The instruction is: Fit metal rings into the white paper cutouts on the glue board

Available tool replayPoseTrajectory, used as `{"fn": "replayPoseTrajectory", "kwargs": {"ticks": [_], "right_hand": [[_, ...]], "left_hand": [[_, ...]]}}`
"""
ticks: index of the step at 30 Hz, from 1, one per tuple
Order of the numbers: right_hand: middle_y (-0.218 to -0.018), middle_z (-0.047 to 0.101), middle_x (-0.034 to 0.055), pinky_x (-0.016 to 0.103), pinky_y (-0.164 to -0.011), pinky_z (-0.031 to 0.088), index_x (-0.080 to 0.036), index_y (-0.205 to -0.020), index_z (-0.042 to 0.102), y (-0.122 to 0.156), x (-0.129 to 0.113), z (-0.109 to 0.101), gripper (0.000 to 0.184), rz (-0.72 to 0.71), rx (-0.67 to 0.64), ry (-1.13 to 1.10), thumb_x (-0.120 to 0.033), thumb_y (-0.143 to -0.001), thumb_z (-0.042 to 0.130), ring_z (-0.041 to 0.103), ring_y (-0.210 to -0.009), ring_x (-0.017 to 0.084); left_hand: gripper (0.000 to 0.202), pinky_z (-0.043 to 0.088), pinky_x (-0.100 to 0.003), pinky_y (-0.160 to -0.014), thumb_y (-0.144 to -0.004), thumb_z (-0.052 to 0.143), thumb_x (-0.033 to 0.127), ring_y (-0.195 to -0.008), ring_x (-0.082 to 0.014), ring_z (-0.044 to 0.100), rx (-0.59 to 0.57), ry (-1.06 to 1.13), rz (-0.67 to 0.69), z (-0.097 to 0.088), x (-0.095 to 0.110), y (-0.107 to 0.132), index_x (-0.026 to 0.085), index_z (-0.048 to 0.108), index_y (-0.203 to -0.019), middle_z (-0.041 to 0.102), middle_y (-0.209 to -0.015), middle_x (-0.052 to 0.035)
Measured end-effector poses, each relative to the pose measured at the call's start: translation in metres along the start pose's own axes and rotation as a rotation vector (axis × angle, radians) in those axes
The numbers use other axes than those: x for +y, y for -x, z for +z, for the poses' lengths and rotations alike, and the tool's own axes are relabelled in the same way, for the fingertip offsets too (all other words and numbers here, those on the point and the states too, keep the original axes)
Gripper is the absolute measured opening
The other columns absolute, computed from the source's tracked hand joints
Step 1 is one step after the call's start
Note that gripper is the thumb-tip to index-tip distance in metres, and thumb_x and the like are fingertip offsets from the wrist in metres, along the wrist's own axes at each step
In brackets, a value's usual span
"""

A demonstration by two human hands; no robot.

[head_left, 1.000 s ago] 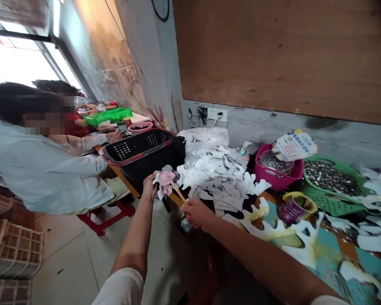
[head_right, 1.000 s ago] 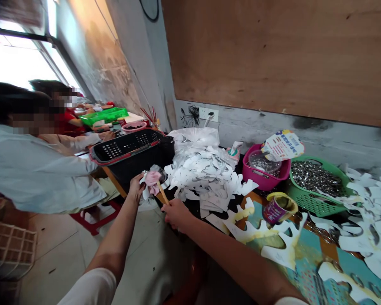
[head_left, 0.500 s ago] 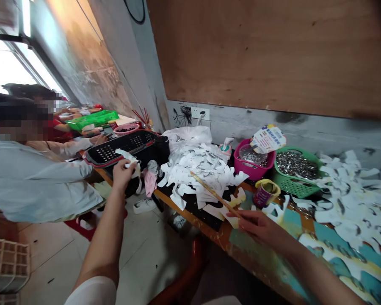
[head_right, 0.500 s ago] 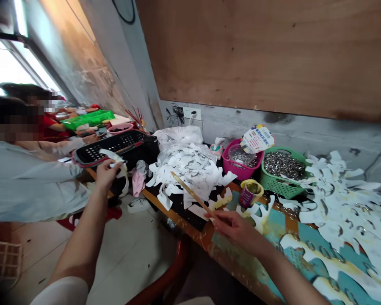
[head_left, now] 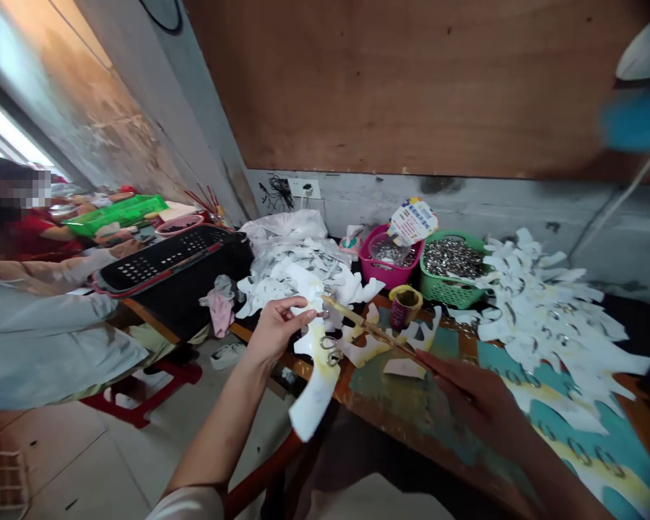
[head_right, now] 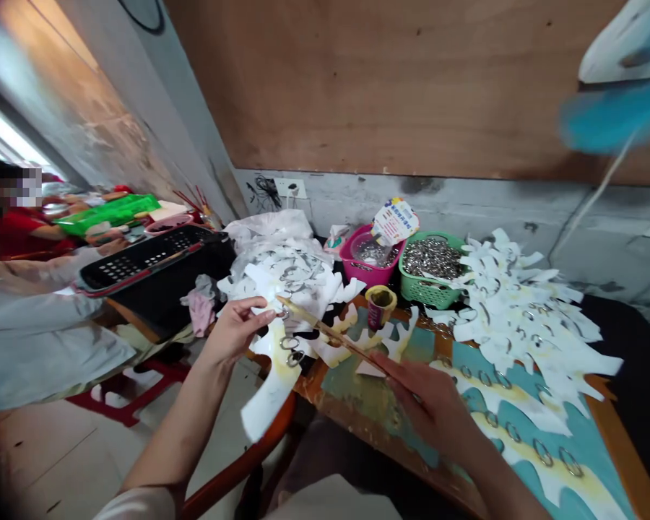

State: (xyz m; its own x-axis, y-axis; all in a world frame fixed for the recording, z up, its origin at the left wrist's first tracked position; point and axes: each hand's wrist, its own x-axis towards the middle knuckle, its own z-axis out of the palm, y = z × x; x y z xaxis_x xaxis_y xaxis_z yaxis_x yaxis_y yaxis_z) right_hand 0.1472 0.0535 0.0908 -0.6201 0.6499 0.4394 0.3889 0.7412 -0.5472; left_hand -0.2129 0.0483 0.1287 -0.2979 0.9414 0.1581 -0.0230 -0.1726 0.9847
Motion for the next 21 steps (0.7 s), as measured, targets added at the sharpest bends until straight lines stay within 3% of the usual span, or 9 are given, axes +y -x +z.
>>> {"fn": "replayPoseTrajectory", "kwargs": {"ticks": [4,9,17,21], "right_hand": [[-0.074,0.065,0.0022,0.022,-0.054,0.044,-0.027,-0.145,0.049,0.026,0.006,-0.029,0.047,-0.027,0.047,0.192,-0.018,-0.099,0.045,0.059,-0.058,0.013],[-0.083,0.068,0.0018,0.019,-0.056,0.044,-0.03,-0.144,0.049,0.054,0.021,-0.061,0.051,-0.065,0.066,0.273,-0.012,-0.097,0.049,0.062,-0.063,0.009],[-0.088,0.07,0.0033,0.019,-0.056,0.044,-0.032,-0.14,0.055,0.07,0.04,-0.079,0.049,-0.094,0.059,0.393,-0.013,-0.095,0.052,0.063,-0.063,0.01],[-0.089,0.07,0.0031,0.019,-0.056,0.043,-0.033,-0.141,0.053,0.067,0.041,-0.079,0.05,-0.1,0.04,0.385,-0.013,-0.095,0.051,0.062,-0.064,0.01]], "left_hand": [[0.036,0.039,-0.018,-0.043,-0.052,0.093,0.034,-0.039,-0.0064,0.05,-0.061,0.094,-0.088,0.046,-0.011,0.008,0.014,0.071,-0.072,0.053,-0.047,0.0051],[0.042,0.044,-0.019,-0.045,-0.045,0.096,0.035,-0.043,-0.0116,0.058,-0.114,0.172,-0.187,0.079,-0.014,0.011,0.015,0.07,-0.072,0.054,-0.042,0.0047],[0.04,0.026,-0.014,-0.031,-0.053,0.093,0.032,-0.034,-0.0072,0.051,-0.218,0.186,-0.257,0.098,-0.016,0.016,0.014,0.067,-0.077,0.069,-0.058,-0.0031],[0.039,0.034,-0.014,-0.035,-0.051,0.094,0.031,-0.04,-0.0103,0.058,-0.234,0.213,-0.283,0.1,-0.013,0.016,0.013,0.066,-0.072,0.069,-0.057,-0.0034]]}}
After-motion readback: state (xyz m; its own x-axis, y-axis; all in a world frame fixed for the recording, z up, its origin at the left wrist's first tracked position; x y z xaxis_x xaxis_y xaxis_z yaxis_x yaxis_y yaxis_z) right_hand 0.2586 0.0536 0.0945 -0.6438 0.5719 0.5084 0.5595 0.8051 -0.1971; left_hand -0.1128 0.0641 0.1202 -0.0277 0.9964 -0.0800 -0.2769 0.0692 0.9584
